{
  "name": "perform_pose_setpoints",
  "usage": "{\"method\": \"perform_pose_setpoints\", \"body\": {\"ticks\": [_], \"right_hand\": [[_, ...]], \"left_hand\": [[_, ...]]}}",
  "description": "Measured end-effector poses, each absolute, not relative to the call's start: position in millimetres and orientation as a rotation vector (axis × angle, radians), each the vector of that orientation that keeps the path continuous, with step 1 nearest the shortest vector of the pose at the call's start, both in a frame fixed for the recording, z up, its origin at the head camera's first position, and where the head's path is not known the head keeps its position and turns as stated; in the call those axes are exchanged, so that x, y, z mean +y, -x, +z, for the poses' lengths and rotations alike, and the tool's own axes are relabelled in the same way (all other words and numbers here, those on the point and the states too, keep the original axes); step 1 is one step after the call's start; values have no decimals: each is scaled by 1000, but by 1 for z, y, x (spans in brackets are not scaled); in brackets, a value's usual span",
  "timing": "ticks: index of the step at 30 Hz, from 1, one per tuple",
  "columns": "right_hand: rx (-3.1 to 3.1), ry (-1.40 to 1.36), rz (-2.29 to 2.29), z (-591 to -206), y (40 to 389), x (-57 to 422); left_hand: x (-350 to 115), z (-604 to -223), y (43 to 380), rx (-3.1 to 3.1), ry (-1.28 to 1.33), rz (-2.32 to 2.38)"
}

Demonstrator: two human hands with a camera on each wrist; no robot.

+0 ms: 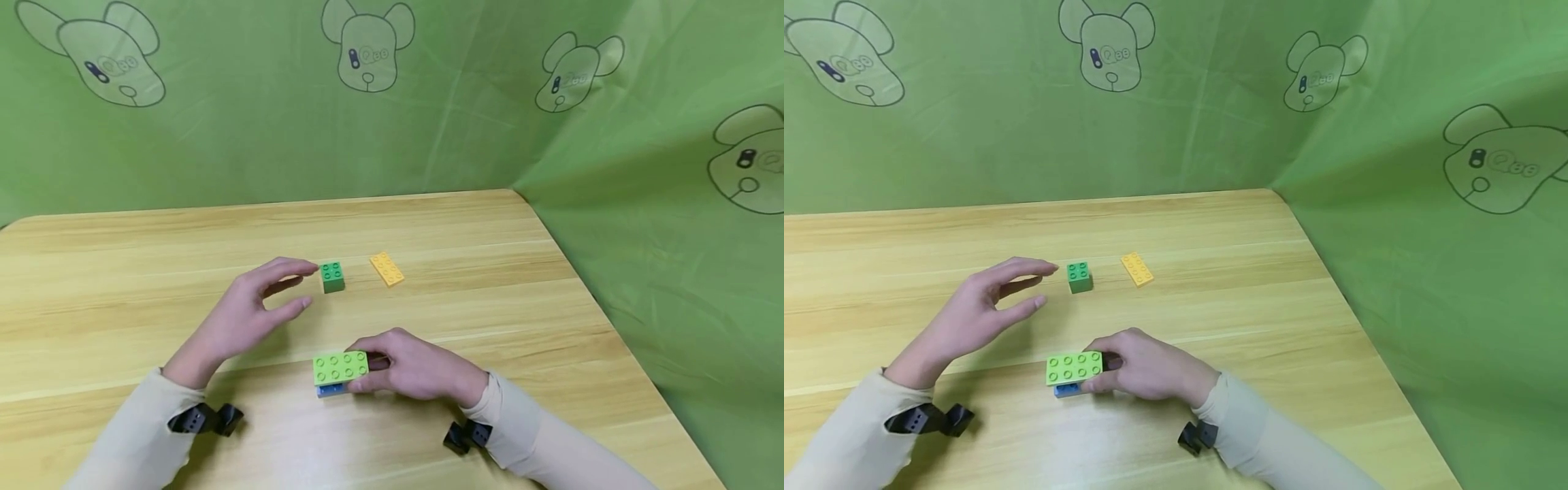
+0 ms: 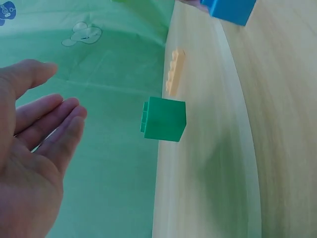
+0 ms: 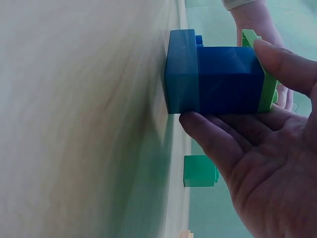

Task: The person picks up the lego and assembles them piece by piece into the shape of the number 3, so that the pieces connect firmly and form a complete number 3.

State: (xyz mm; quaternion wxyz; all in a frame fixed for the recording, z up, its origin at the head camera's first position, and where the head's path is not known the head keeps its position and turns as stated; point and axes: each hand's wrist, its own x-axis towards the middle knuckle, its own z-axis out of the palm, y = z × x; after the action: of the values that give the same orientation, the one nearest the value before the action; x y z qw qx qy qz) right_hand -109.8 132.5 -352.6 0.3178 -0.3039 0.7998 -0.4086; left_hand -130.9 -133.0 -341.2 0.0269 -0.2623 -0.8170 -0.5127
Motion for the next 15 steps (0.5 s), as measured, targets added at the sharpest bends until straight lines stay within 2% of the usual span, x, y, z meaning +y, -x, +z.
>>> {"method": "perform_pose_setpoints", "body": {"ticks": [15], "right_hand": [[2098,783,-1094,-355,110,132]], "left_hand": [[-126,-345,153,-2615,687,-1498]]}}
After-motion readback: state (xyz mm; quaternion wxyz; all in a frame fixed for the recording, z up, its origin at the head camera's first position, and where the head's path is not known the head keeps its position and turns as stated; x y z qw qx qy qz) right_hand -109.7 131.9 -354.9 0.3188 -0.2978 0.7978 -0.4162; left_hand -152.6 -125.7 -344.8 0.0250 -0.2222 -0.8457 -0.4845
